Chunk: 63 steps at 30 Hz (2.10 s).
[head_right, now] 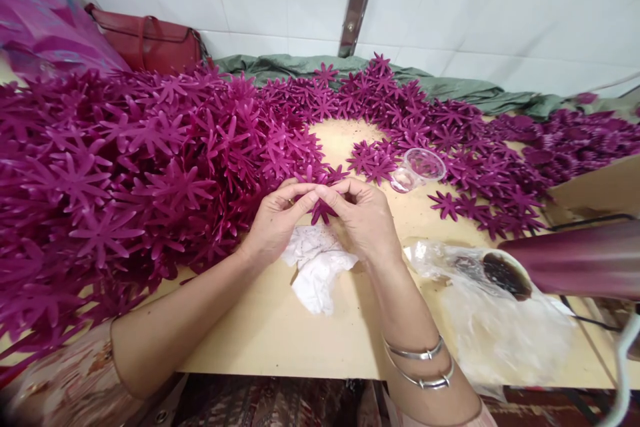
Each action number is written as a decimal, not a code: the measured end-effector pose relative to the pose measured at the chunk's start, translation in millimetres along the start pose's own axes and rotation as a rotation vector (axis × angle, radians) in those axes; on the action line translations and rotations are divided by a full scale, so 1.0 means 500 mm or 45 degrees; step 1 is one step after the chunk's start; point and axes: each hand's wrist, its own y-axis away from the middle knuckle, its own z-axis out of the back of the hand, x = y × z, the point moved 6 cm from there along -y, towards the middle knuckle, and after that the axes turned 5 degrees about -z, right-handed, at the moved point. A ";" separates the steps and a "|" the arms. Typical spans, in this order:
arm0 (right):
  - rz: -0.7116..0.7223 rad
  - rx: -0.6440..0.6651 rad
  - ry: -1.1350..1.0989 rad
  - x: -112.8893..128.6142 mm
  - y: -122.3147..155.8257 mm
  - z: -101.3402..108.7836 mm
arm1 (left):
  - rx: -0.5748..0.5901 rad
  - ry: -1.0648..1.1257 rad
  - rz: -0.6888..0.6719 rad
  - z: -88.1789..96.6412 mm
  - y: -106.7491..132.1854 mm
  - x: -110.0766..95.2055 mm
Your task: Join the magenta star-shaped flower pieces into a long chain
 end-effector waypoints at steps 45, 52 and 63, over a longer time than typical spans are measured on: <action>0.384 -0.423 0.252 0.019 -0.002 0.057 | -0.147 0.287 0.096 0.009 -0.001 0.026; 0.711 -0.469 0.813 0.058 0.024 0.027 | -0.163 0.239 0.149 0.007 0.001 0.019; 0.771 -0.581 0.902 0.066 0.027 0.038 | -0.178 0.219 0.139 0.012 0.003 0.024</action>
